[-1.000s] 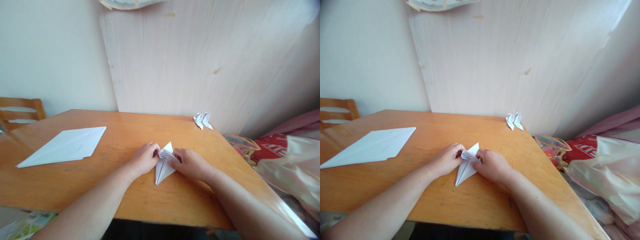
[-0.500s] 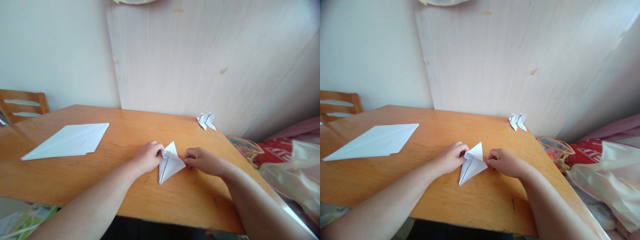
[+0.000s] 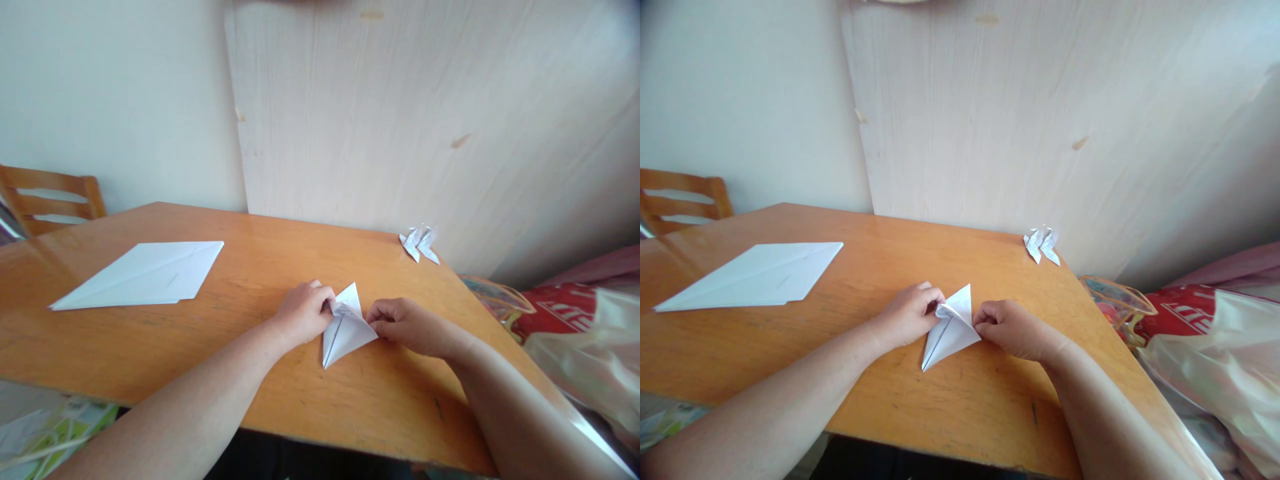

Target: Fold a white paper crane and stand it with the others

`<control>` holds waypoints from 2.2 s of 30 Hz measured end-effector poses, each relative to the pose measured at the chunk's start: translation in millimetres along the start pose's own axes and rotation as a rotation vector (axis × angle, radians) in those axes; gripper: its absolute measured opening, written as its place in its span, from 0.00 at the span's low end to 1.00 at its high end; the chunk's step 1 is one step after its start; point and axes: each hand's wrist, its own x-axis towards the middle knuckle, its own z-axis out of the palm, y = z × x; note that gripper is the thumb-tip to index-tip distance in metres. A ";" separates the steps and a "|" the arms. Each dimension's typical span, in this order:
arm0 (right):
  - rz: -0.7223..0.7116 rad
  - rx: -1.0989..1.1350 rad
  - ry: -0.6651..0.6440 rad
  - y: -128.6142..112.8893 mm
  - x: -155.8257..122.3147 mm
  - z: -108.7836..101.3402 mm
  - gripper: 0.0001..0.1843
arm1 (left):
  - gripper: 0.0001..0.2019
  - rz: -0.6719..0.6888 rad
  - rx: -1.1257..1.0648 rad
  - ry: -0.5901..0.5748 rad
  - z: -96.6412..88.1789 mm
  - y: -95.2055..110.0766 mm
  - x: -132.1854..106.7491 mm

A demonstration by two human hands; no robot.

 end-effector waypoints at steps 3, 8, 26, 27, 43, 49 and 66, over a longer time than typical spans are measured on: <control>0.000 -0.031 -0.017 -2.4 -5.2 -5.0 0.06 | 0.05 0.011 0.015 0.006 1.4 -0.7 -0.1; 0.008 -0.093 -0.164 -10.1 -12.1 -13.8 0.11 | 0.04 0.016 0.020 0.011 3.1 -2.1 0.0; 0.382 -0.600 0.219 -38.8 -1.4 23.2 0.14 | 0.07 0.017 0.155 -0.017 -3.7 10.7 -3.1; 0.387 -0.604 0.224 -39.7 -0.5 24.7 0.13 | 0.07 0.013 0.156 -0.014 -3.5 10.9 -3.1; 0.239 -0.177 0.225 -16.5 10.0 24.9 0.17 | 0.13 -0.011 0.099 0.011 2.5 8.6 -0.5; 0.198 0.118 0.143 -22.7 5.7 16.3 0.27 | 0.14 -0.014 0.092 0.012 3.5 8.6 0.0; 0.253 0.055 0.122 -19.0 16.9 23.3 0.10 | 0.22 -0.001 0.181 0.077 -1.6 15.0 -4.5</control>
